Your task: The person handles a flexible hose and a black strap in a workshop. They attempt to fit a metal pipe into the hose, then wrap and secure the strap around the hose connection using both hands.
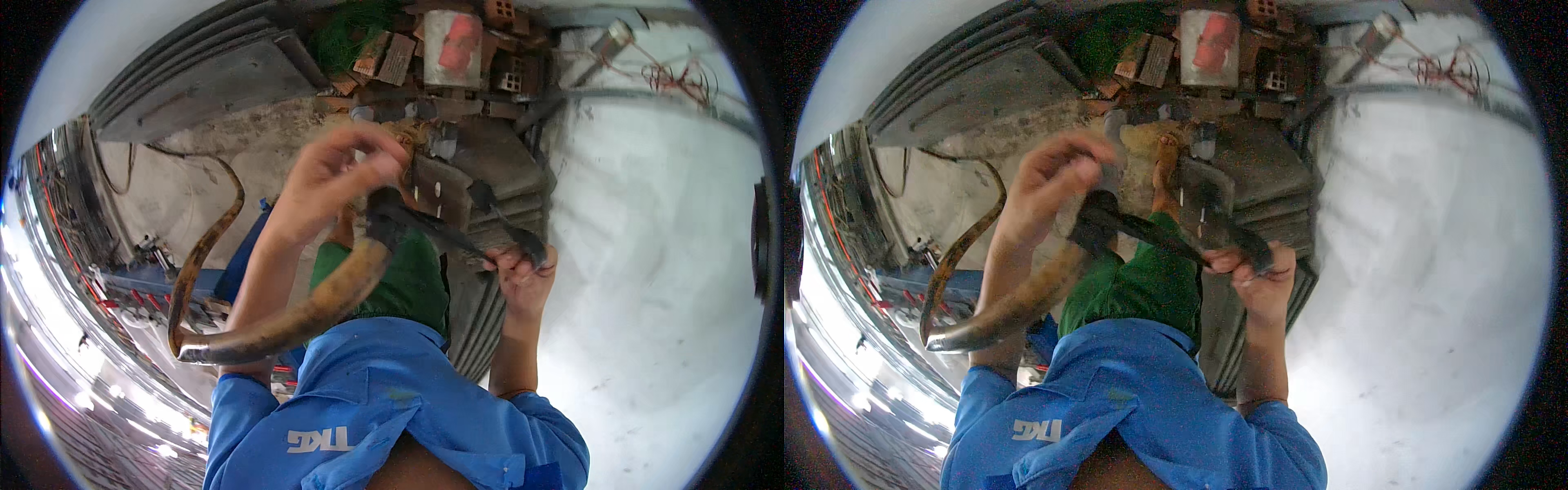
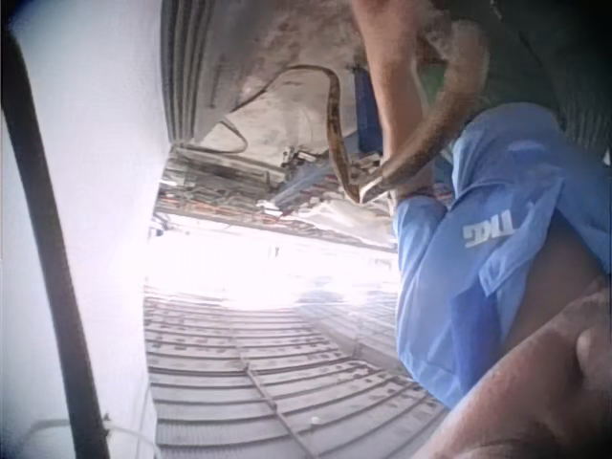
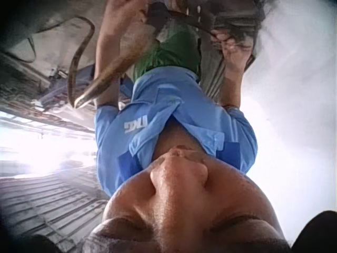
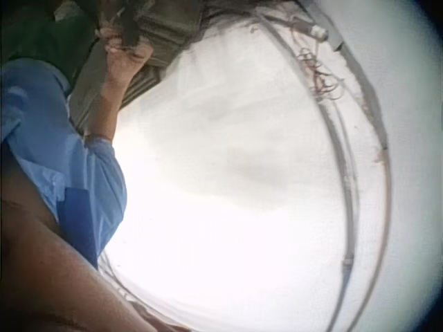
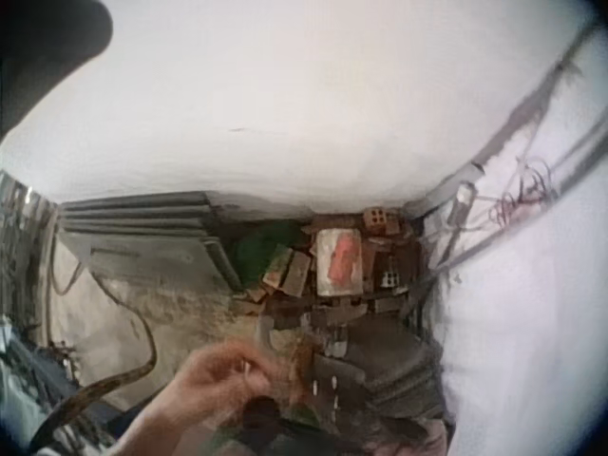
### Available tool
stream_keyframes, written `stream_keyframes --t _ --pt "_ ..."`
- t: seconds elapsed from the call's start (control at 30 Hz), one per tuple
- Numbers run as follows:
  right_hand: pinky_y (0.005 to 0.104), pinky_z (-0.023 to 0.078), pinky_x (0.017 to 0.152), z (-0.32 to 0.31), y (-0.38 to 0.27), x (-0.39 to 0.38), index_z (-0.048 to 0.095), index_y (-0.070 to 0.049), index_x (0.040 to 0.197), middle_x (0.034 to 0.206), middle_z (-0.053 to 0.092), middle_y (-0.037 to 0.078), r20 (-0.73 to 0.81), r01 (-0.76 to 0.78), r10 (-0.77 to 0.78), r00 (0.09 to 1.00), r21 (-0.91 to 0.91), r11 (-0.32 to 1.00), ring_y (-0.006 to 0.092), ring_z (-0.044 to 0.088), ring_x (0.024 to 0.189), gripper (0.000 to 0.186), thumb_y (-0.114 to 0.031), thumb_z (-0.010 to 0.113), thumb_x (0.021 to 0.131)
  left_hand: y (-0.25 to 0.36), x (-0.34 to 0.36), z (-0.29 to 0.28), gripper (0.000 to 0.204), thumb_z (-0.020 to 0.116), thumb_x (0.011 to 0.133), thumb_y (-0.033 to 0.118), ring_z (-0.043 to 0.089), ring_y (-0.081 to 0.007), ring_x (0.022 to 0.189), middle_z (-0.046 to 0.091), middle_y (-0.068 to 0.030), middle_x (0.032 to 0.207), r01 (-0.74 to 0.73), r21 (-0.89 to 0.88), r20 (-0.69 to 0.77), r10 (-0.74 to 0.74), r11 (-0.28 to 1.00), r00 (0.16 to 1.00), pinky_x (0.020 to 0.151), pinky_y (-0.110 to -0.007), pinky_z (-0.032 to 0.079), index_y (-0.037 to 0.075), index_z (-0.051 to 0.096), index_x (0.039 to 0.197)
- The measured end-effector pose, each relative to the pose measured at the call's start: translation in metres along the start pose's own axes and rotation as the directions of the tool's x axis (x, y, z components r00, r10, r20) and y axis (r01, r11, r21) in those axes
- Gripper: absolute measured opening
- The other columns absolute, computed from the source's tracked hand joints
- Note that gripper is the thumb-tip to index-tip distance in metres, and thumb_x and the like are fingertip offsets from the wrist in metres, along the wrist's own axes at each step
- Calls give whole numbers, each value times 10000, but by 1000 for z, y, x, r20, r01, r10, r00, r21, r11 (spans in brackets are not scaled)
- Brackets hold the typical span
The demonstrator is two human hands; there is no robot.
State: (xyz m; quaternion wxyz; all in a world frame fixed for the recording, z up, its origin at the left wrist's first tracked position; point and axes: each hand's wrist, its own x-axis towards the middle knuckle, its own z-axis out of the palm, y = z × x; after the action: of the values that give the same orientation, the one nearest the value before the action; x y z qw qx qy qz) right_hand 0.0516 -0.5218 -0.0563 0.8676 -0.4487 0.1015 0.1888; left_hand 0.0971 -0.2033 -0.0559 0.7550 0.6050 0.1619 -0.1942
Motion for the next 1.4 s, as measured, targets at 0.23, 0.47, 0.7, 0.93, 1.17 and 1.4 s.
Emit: stream_keyframes --t 0.23,0.47,0.7,0.93,1.17,1.4 --pt "404 564 926 44 82 -66 798 -72 989 1107 773 118 172 242 -176 969 -535 809 264 733 1092 215 -63 814 775 -66 -83 32 300 580 1048 201 673 -189 1012 703 -127 1140 81 -315 -283 -175 946 943 917 -333 520 -25 627 1240" --pt "428 512 950 107 161 -56 785 -106 1030 1217 746 73 230 573 -669 706 -741 351 282 702 1119 270 -80 806 762 -51 -121 34 275 583 1050 230 682 -246 1094 700 -212 1211 156 -213 10 -157 965 988 962 -347 521 -25 669 1107" --pt "400 474 951 132 191 -59 763 -131 1124 1323 691 89 272 591 -734 623 -778 213 271 657 1173 342 -75 775 786 -37 -127 17 270 588 1038 235 709 -248 991 730 -210 1114 74 -217 -19 -80 973 997 880 -341 547 -20 673 1054" --pt "431 510 939 91 197 -86 729 -95 1208 1277 700 89 420 561 -447 790 -789 249 305 661 1121 347 -51 709 864 -47 -112 -1 248 554 1070 193 493 -136 633 523 -21 719 -178 188 -203 215 966 955 658 -343 507 -28 664 1084" --pt "323 548 827 43 66 -8 723 -35 1209 1072 753 67 93 144 -150 984 -913 383 180 685 994 237 -120 641 1003 -13 -84 -48 211 669 944 83 648 -232 807 668 -129 927 -457 633 38 564 625 825 720 -336 501 -11 707 1129" --pt "315 466 1011 127 -1 171 696 -17 1242 1223 690 64 553 124 528 644 -757 642 157 621 1111 369 -318 602 1051 58 -24 -59 116 759 869 43 655 -162 728 703 -100 820 -447 589 -17 563 673 827 652 -301 499 1 775 976"
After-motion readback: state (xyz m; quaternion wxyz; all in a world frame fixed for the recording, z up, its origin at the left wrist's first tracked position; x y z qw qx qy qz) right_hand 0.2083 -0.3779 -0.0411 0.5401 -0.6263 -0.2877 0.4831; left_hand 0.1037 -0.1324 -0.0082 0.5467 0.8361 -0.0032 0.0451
